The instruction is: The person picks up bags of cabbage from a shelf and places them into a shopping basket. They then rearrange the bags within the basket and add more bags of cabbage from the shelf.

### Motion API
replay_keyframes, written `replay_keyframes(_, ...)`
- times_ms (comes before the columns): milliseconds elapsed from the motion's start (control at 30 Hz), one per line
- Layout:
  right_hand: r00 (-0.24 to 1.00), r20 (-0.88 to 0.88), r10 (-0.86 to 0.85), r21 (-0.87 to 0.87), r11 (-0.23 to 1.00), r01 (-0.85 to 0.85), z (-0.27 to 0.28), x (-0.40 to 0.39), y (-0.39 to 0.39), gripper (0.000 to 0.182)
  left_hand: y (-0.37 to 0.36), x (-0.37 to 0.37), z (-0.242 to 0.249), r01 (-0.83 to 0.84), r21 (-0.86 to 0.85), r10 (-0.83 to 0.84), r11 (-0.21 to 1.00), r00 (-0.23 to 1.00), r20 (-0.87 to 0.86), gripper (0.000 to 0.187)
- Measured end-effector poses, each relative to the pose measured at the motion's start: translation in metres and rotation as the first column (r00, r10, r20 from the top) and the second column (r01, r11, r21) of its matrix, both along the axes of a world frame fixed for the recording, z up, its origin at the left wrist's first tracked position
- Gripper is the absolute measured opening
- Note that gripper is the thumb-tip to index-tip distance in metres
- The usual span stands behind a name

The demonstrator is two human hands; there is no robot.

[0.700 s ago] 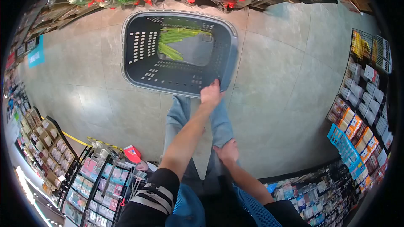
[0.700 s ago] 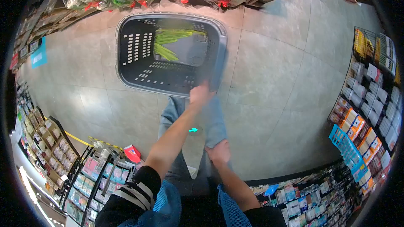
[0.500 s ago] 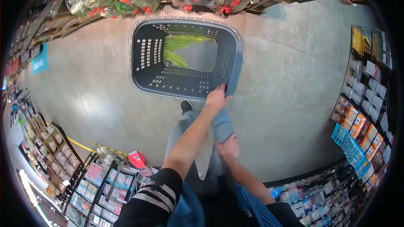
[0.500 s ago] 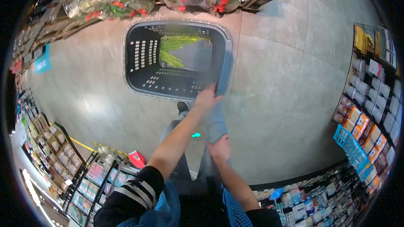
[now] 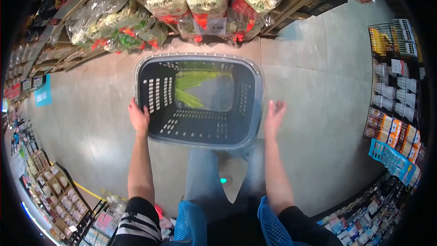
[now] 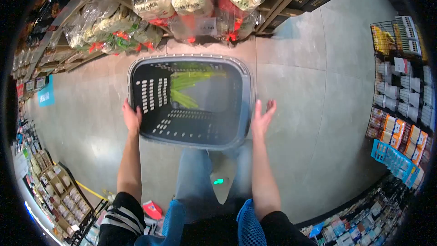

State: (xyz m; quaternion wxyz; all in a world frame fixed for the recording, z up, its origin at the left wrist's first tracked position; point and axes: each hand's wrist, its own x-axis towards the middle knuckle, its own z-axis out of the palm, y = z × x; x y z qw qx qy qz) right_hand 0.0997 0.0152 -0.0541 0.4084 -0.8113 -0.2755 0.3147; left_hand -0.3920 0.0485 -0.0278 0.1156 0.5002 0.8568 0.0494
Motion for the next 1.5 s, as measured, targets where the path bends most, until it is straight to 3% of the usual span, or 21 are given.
replay_keyframes(100, 0.977, -0.06, 0.207, -0.004, 0.978, -0.208, 0.0, -0.008, 0.086, 0.085, 0.007, 0.014, 0.0, -0.092, 0.044, 0.093, 0.995, 0.995, -0.021, 0.068)
replay_keyframes(200, 0.874, 0.076, 0.479, -0.052, 0.878, -0.477, 0.004, -0.014, 0.144, 0.08, 0.007, 0.019, -0.005, -0.135, 0.081, 0.14, 0.987, 0.989, -0.05, 0.066)
replay_keyframes(333, 0.863, 0.077, 0.5, 0.057, 0.862, -0.504, -0.018, -0.017, 0.168, 0.073, -0.004, 0.008, -0.026, -0.087, 0.165, 0.099, 0.982, 0.993, -0.062, 0.066)
replay_keyframes(367, 0.855, 0.06, 0.515, 0.051, 0.854, -0.518, -0.014, -0.018, 0.176, 0.073, -0.004, 0.005, -0.028, -0.155, 0.123, 0.155, 0.98, 0.988, 0.009, 0.068)
replay_keyframes(467, 0.841, 0.031, 0.54, 0.107, 0.835, -0.54, -0.022, -0.021, 0.194, 0.073, -0.008, -0.004, -0.038, -0.11, 0.135, 0.113, 0.985, 0.994, -0.01, 0.068)
replay_keyframes(500, 0.839, 0.032, 0.544, 0.135, 0.829, -0.543, -0.023, -0.019, 0.195, 0.072, -0.006, -0.009, -0.044, 0.006, 0.217, 0.009, 0.976, 0.997, -0.071, 0.069)
replay_keyframes(600, 0.857, 0.096, 0.506, 0.081, 0.854, -0.513, -0.016, -0.017, 0.197, 0.071, 0.009, -0.004, -0.04, -0.047, 0.165, 0.046, 0.985, 0.999, 0.007, 0.069)
replay_keyframes(700, 0.849, 0.236, 0.472, 0.058, 0.865, -0.498, -0.026, -0.016, 0.197, 0.07, 0.031, 0.002, -0.031, -0.002, 0.13, 0.013, 0.992, 0.996, -0.086, 0.065)
replay_keyframes(867, 0.83, 0.309, 0.464, -0.033, 0.878, -0.478, -0.025, -0.013, 0.186, 0.071, 0.043, -0.008, -0.04, 0.055, 0.084, -0.043, 0.995, 0.989, -0.145, 0.062)
replay_keyframes(1067, 0.816, 0.377, 0.438, 0.01, 0.879, -0.476, -0.019, -0.016, 0.176, 0.07, 0.032, -0.026, -0.063, 0.099, 0.235, -0.094, 0.967, 0.995, -0.034, 0.061)
replay_keyframes(1200, 0.819, 0.385, 0.425, 0.02, 0.883, -0.468, -0.018, -0.011, 0.178, 0.069, 0.033, -0.007, -0.05, 0.035, 0.23, -0.028, 0.973, 0.999, -0.033, 0.064)
replay_keyframes(1367, 0.761, 0.433, 0.483, -0.106, 0.866, -0.489, -0.016, -0.015, 0.161, 0.074, 0.036, -0.011, -0.056, 0.032, 0.25, -0.041, 0.968, 0.999, 0.031, 0.071)
replay_keyframes(1500, 0.752, 0.426, 0.503, -0.166, 0.86, -0.482, -0.009, -0.02, 0.143, 0.076, 0.044, -0.01, -0.063, 0.178, 0.489, -0.125, 0.854, 0.982, -0.138, 0.076)
